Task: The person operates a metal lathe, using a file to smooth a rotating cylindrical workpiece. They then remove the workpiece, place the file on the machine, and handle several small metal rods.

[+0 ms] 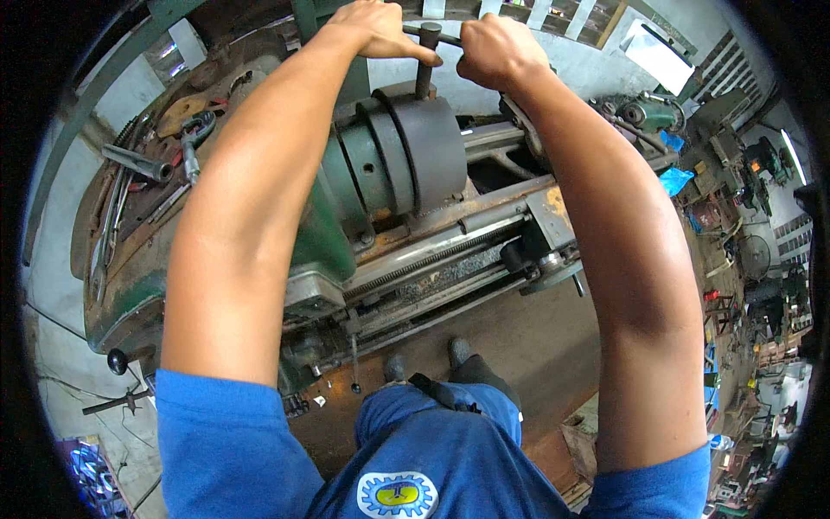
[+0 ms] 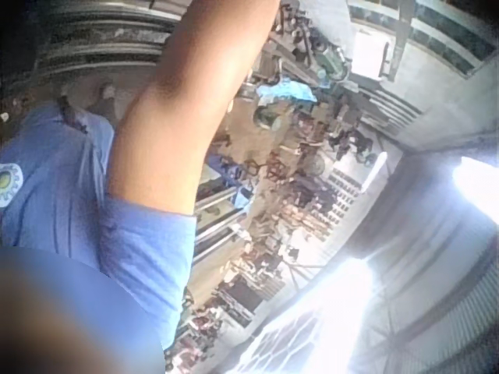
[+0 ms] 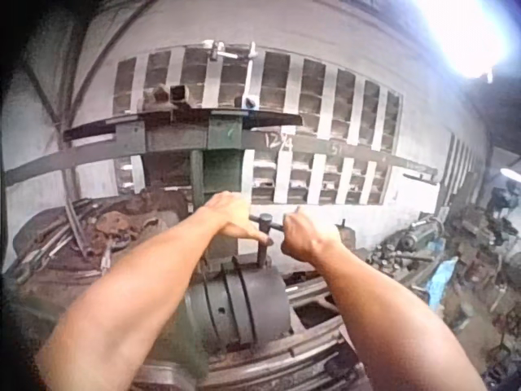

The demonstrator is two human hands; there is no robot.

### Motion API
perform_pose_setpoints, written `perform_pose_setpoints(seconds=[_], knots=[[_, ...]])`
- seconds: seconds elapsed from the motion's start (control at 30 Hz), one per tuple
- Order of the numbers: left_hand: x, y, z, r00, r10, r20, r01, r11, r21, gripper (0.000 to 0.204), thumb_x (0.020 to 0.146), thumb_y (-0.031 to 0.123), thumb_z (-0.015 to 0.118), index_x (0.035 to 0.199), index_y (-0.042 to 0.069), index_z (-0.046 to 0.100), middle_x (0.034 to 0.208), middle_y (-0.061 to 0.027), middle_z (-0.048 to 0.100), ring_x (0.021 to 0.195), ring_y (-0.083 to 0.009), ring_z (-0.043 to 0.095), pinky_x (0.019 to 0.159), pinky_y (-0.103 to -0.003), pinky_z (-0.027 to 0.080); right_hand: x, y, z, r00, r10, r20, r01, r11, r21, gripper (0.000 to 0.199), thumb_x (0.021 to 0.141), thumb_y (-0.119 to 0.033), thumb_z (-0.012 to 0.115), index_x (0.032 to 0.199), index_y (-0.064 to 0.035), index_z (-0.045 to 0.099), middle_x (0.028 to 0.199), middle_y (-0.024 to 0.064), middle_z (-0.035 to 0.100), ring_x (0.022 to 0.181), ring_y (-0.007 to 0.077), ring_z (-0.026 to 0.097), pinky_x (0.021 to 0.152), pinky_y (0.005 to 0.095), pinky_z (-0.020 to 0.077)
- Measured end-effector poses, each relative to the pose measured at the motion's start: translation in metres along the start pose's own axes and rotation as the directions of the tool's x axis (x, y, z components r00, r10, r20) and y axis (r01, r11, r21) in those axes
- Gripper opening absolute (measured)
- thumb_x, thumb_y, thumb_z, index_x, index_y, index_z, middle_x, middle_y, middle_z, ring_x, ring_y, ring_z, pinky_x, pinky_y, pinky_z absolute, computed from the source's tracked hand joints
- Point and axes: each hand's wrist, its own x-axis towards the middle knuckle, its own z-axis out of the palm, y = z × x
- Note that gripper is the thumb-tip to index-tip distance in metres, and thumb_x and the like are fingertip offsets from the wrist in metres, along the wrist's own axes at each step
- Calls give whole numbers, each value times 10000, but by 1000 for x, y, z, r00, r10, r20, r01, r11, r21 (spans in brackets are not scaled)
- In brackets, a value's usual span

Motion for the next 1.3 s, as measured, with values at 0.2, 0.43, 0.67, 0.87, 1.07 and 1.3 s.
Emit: perform_pose_setpoints(seconds=[0.2,0.43,0.67,0.87,1.07,1.3], knots=[[6,-3,0,975,-149,168,137,987,81,1013,558,901,655,1068,31,756,1133,-222,714,1055,-330,697,898,-448,560,0,-8,-9,984,104,147,-104,995,-6,245,767,-226,686,894,-29,758,965,208,737,906,331,736,787,432,599],[5,-7,9,988,-147,44,146,989,25,1098,445,953,656,1078,62,765,1142,-158,727,1086,-305,692,927,-413,553,-9,-17,-23,925,318,209,-301,947,-111,287,812,-231,670,1006,-36,755,1034,209,736,983,345,725,856,430,582],[8,-3,15,964,-252,84,254,967,-16,1046,475,910,686,1105,78,760,1183,-150,716,1104,-290,687,931,-391,551,14,7,6,993,89,74,-82,991,-103,187,763,-170,661,828,-19,751,895,253,720,859,391,724,800,457,589],[-66,-12,-13,815,-578,51,579,805,-131,781,686,744,721,1126,101,752,1201,-170,703,1125,-283,679,943,-406,541,106,-3,47,990,-117,-84,115,993,-27,373,832,-193,609,1186,-83,650,1058,197,714,1019,365,691,904,491,545],[-43,46,-16,871,-391,298,457,868,-196,517,937,472,622,1213,40,689,1084,-202,708,1017,-310,701,877,-431,558,137,49,80,998,23,60,-21,999,-29,375,838,-223,675,1178,-86,600,1112,228,670,1037,399,676,875,506,553],[-18,117,0,779,-516,357,136,-417,-899,163,931,155,510,923,18,599,750,-78,581,634,-208,598,563,-365,488,196,-47,62,884,-163,438,-85,866,492,946,849,-820,487,1237,37,582,1211,183,628,800,268,654,729,430,552]])
